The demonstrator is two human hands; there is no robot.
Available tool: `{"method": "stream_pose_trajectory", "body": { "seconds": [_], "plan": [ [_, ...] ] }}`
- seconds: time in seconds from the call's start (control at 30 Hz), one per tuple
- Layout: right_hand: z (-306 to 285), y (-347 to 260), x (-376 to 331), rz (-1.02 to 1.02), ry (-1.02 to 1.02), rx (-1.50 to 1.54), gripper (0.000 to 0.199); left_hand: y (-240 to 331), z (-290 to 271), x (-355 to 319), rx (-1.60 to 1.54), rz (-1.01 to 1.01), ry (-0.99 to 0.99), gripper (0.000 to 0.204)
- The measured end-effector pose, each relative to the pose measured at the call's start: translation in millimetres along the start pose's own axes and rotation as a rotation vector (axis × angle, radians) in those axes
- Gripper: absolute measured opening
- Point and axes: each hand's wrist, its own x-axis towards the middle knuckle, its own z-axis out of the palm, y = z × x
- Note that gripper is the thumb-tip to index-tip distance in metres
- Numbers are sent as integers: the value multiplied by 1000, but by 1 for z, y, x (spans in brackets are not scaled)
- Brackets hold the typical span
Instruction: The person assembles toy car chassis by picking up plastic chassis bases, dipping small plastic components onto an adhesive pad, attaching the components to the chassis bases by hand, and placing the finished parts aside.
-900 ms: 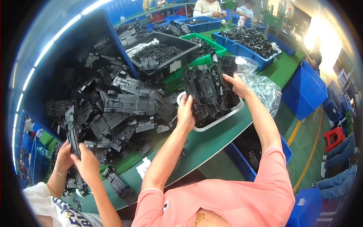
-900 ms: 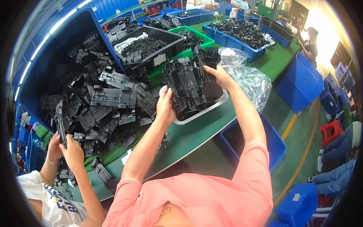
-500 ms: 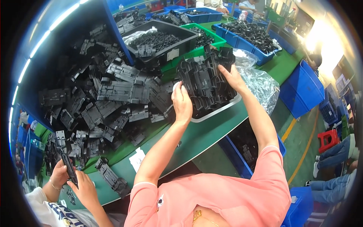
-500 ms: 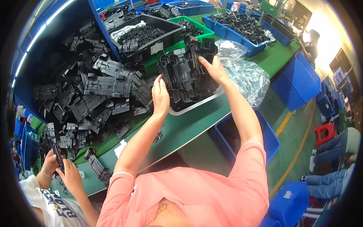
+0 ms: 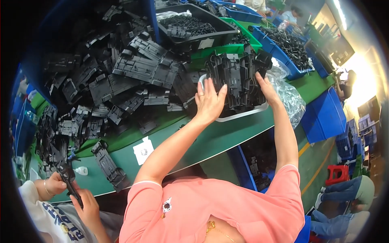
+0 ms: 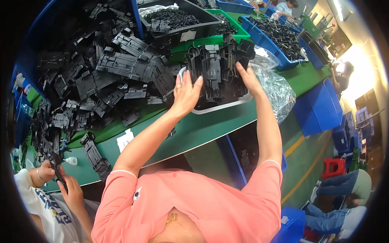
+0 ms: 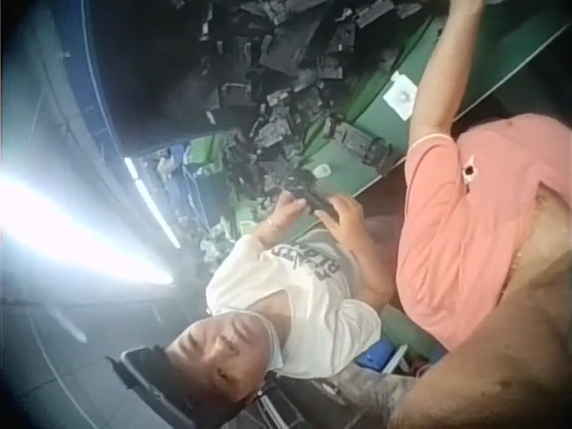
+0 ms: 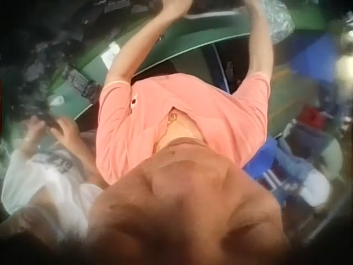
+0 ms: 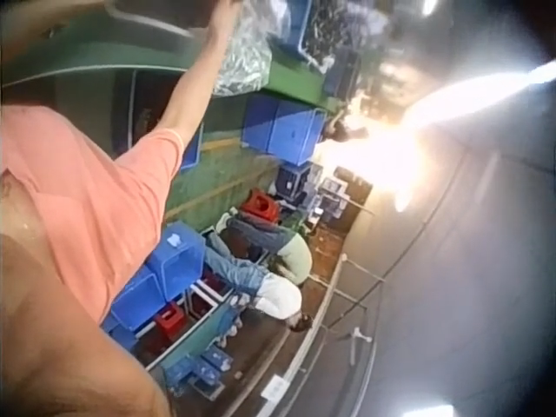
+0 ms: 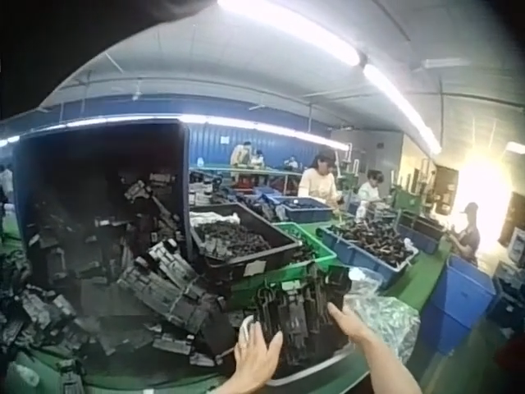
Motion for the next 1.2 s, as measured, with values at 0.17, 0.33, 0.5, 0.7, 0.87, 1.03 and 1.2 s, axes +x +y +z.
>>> {"method": "stream_pose_trajectory", "body": {
  "seconds": [0.17, 0.33, 0.5, 0.7, 0.87, 1.03, 1.2],
  "plan": [
    [-5, 10, 2, 28, 12, 40, 82, 1, 2, -1, -116, 4, 28, 83],
    [-18, 16, -2, 116, 177, 67, 76, -4, -5, -7, -201, 39, 46, 85],
    [-47, 26, 6, -19, 345, 159, 49, 2, -12, -23, -288, 217, 180, 72],
    [-23, -87, -75, -429, 498, 453, 25, -3, -106, -114, -611, 523, 129, 41],
    [64, -81, -187, -526, 50, 106, 14, -61, -166, -217, -483, 363, 349, 41],
    [160, -60, -207, -250, -349, 48, 12, -81, -196, -271, -441, 110, 807, 29],
    [236, -70, -211, -558, -532, -26, 11, -95, -226, -279, -410, 8, 941, 28]
  ]
}}
